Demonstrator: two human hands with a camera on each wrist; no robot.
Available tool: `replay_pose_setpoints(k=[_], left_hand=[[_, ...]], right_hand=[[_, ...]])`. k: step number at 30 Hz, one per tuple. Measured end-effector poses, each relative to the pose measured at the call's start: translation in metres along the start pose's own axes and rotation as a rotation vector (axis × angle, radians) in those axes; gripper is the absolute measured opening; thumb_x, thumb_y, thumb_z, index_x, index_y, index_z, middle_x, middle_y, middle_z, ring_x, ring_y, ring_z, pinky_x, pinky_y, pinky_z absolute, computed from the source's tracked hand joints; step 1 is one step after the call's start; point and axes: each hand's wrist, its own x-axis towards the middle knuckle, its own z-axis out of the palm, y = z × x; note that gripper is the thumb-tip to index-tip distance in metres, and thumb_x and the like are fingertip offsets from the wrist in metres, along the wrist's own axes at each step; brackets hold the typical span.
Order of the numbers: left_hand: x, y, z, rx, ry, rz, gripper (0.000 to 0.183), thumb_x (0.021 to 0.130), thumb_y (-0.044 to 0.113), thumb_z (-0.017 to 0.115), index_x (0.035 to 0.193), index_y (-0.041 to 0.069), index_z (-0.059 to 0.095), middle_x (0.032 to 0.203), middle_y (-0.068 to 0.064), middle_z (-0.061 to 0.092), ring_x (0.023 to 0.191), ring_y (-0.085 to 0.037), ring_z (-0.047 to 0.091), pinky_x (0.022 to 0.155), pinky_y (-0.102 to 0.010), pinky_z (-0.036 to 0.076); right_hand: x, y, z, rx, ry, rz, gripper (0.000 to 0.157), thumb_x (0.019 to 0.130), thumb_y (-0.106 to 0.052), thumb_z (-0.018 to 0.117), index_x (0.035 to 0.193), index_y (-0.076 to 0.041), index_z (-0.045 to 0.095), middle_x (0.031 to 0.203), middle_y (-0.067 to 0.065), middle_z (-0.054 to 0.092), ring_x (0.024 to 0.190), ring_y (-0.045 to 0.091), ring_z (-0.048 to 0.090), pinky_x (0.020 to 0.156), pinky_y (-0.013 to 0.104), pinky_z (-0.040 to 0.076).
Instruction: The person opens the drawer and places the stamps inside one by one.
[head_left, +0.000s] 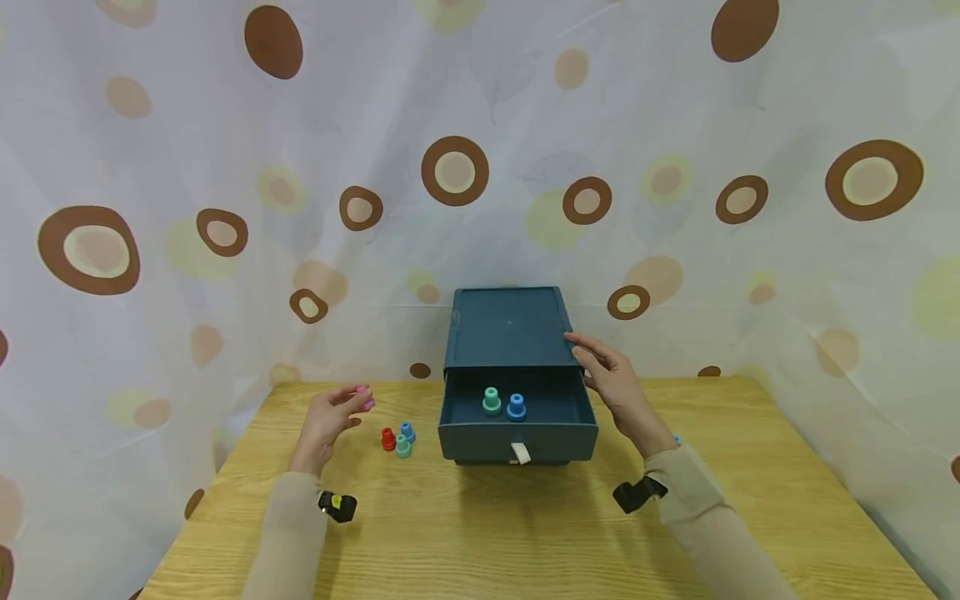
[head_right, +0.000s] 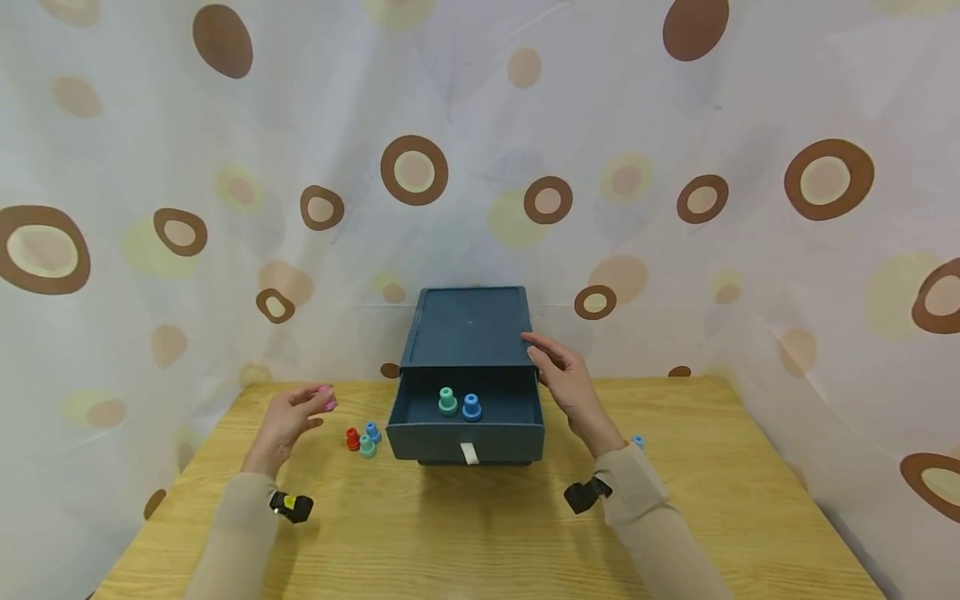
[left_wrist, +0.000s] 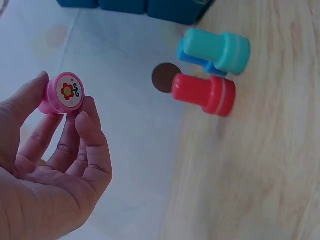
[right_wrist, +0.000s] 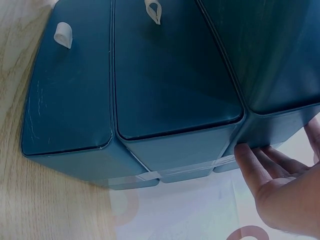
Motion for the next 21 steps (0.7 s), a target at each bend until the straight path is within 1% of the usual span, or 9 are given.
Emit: replay_pose_setpoints(k=[3, 7, 9, 10, 14, 16, 17, 18, 21], left_hand=[[-0.002, 0.009, 0.003, 0.004, -0.002, 0.036, 0.050, 0.093, 0.038, 0.067, 0.130, 0.005, 0.061, 0.100, 0.007, 0.069, 0.093, -0.011, 0.066, 0.081, -0.028, 0.055], [-0.005, 0.021, 0.006, 0.014, -0.005, 0.076, 0.049, 0.094, 0.035, 0.067, 0.130, 0.003, 0.061, 0.095, 0.009, 0.068, 0.088, -0.008, 0.065, 0.078, -0.027, 0.055], [-0.006, 0.026, 0.008, 0.015, -0.006, 0.089, 0.049, 0.094, 0.035, 0.066, 0.130, 0.003, 0.061, 0.094, 0.009, 0.068, 0.088, -0.008, 0.065, 0.080, -0.030, 0.055], [-0.007, 0.029, 0.010, 0.016, -0.006, 0.095, 0.048, 0.094, 0.034, 0.066, 0.130, 0.003, 0.061, 0.093, 0.009, 0.068, 0.089, -0.011, 0.065, 0.081, -0.032, 0.055], [-0.009, 0.038, 0.015, 0.015, 0.004, 0.120, 0.048, 0.093, 0.036, 0.068, 0.127, 0.003, 0.063, 0.092, 0.010, 0.068, 0.090, -0.013, 0.065, 0.082, -0.034, 0.056], [-0.011, 0.042, 0.017, 0.016, 0.011, 0.133, 0.047, 0.092, 0.037, 0.069, 0.125, 0.004, 0.065, 0.092, 0.010, 0.068, 0.090, -0.014, 0.064, 0.079, -0.032, 0.056], [-0.012, 0.044, 0.018, 0.017, 0.015, 0.140, 0.048, 0.092, 0.037, 0.069, 0.125, 0.003, 0.065, 0.092, 0.010, 0.068, 0.087, -0.011, 0.063, 0.078, -0.030, 0.056], [-0.013, 0.046, 0.018, 0.018, 0.020, 0.149, 0.047, 0.092, 0.037, 0.069, 0.124, 0.004, 0.066, 0.092, 0.010, 0.067, 0.087, -0.011, 0.063, 0.078, -0.030, 0.056], [-0.018, 0.053, 0.021, 0.018, 0.030, 0.189, 0.046, 0.091, 0.038, 0.069, 0.122, 0.004, 0.066, 0.093, 0.008, 0.067, 0.084, -0.009, 0.062, 0.074, -0.027, 0.055]], right_hand=[[0.000, 0.000, 0.000, 0.003, 0.008, 0.008, 0.055, 0.102, -0.044, 0.049, 0.148, -0.014, 0.044, 0.158, 0.012, 0.032, 0.146, 0.037, 0.026, 0.112, 0.063, 0.029], [0.000, 0.000, 0.000, 0.007, 0.007, 0.009, 0.056, 0.102, -0.044, 0.049, 0.148, -0.013, 0.044, 0.158, 0.012, 0.032, 0.147, 0.037, 0.026, 0.112, 0.062, 0.029], [0.000, 0.000, 0.000, 0.004, 0.007, 0.007, 0.056, 0.102, -0.044, 0.049, 0.148, -0.013, 0.044, 0.158, 0.012, 0.033, 0.146, 0.037, 0.026, 0.113, 0.063, 0.029], [0.000, 0.000, -0.001, 0.004, 0.006, 0.005, 0.056, 0.102, -0.044, 0.049, 0.148, -0.013, 0.044, 0.158, 0.012, 0.032, 0.146, 0.037, 0.026, 0.113, 0.063, 0.029], [0.000, 0.000, -0.002, 0.003, 0.003, 0.000, 0.056, 0.102, -0.043, 0.048, 0.149, -0.013, 0.043, 0.158, 0.013, 0.033, 0.147, 0.037, 0.026, 0.113, 0.062, 0.029], [0.000, 0.000, -0.002, 0.006, 0.000, -0.003, 0.055, 0.102, -0.043, 0.048, 0.149, -0.013, 0.043, 0.158, 0.013, 0.033, 0.147, 0.037, 0.026, 0.113, 0.063, 0.029], [0.001, 0.001, -0.002, 0.008, -0.001, -0.002, 0.055, 0.102, -0.043, 0.048, 0.148, -0.013, 0.043, 0.157, 0.012, 0.033, 0.147, 0.036, 0.026, 0.113, 0.062, 0.029], [0.001, 0.001, -0.002, 0.009, -0.002, -0.002, 0.055, 0.102, -0.043, 0.048, 0.148, -0.013, 0.043, 0.157, 0.012, 0.033, 0.147, 0.036, 0.026, 0.113, 0.062, 0.029], [0.000, 0.001, -0.001, 0.010, -0.003, 0.001, 0.055, 0.102, -0.044, 0.049, 0.148, -0.014, 0.044, 0.157, 0.011, 0.033, 0.146, 0.036, 0.027, 0.113, 0.062, 0.029]])
